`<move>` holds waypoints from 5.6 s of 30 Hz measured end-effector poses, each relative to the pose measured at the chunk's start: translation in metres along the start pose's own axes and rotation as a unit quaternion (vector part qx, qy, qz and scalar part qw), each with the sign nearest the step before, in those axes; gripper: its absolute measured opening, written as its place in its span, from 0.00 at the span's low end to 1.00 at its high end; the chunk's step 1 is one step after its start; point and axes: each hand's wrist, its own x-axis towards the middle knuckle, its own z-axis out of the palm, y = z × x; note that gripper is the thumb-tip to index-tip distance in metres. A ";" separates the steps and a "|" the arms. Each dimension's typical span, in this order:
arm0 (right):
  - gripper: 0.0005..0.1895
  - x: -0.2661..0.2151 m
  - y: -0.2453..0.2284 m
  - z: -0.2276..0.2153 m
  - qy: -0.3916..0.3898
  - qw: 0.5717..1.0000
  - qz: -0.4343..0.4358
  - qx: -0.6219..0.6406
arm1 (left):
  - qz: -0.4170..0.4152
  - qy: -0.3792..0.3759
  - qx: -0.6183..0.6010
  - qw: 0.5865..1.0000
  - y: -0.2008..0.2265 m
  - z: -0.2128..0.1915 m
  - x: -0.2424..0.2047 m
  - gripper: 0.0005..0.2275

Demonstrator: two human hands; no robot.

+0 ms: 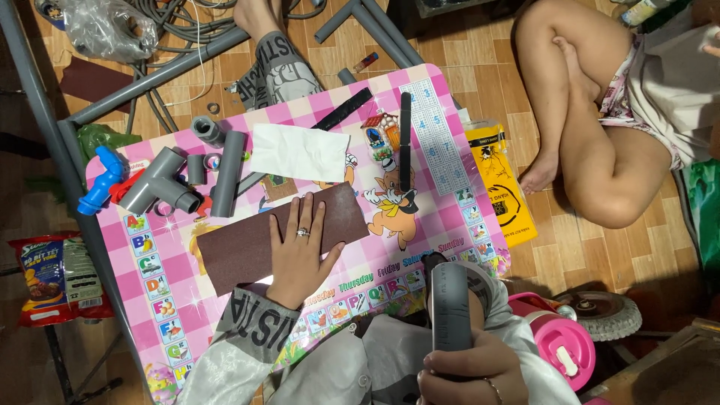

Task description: Preparing and assembling PVC pipes by sanding, marking, cutting, and applying adhesive.

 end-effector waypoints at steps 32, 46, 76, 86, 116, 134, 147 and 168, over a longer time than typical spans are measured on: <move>0.12 -0.115 0.129 0.079 -0.156 0.835 0.443 0.286 | -0.001 -0.005 -0.037 0.999 -0.007 0.005 -0.008 0.30; 0.46 -0.029 0.118 -0.027 -0.398 0.728 0.521 0.203 | 0.028 0.035 -0.276 0.960 0.006 -0.001 0.003 0.08; 0.34 -0.363 0.162 -0.189 -0.435 0.423 0.711 -0.357 | 0.025 0.006 -0.242 0.970 0.022 -0.009 0.016 0.07; 0.20 -0.412 0.187 -0.187 -0.283 0.530 0.282 -0.748 | 0.026 0.022 -0.240 0.970 0.022 -0.007 0.018 0.08; 0.10 -0.268 0.249 -0.187 -0.352 0.756 0.440 -0.333 | 0.014 0.057 -0.250 0.967 0.015 -0.012 0.014 0.09; 0.15 -0.002 0.111 0.042 -0.626 0.751 0.208 0.013 | 0.048 0.122 -0.227 0.965 -0.003 -0.005 0.004 0.14; 0.13 -0.016 0.112 0.052 -0.628 0.761 0.117 -0.112 | 0.039 0.030 -0.104 0.993 -0.018 -0.019 0.010 0.29; 0.13 -0.005 0.125 0.048 -0.602 0.712 0.357 -0.052 | 0.017 -0.051 -0.096 0.994 -0.024 -0.012 0.010 0.31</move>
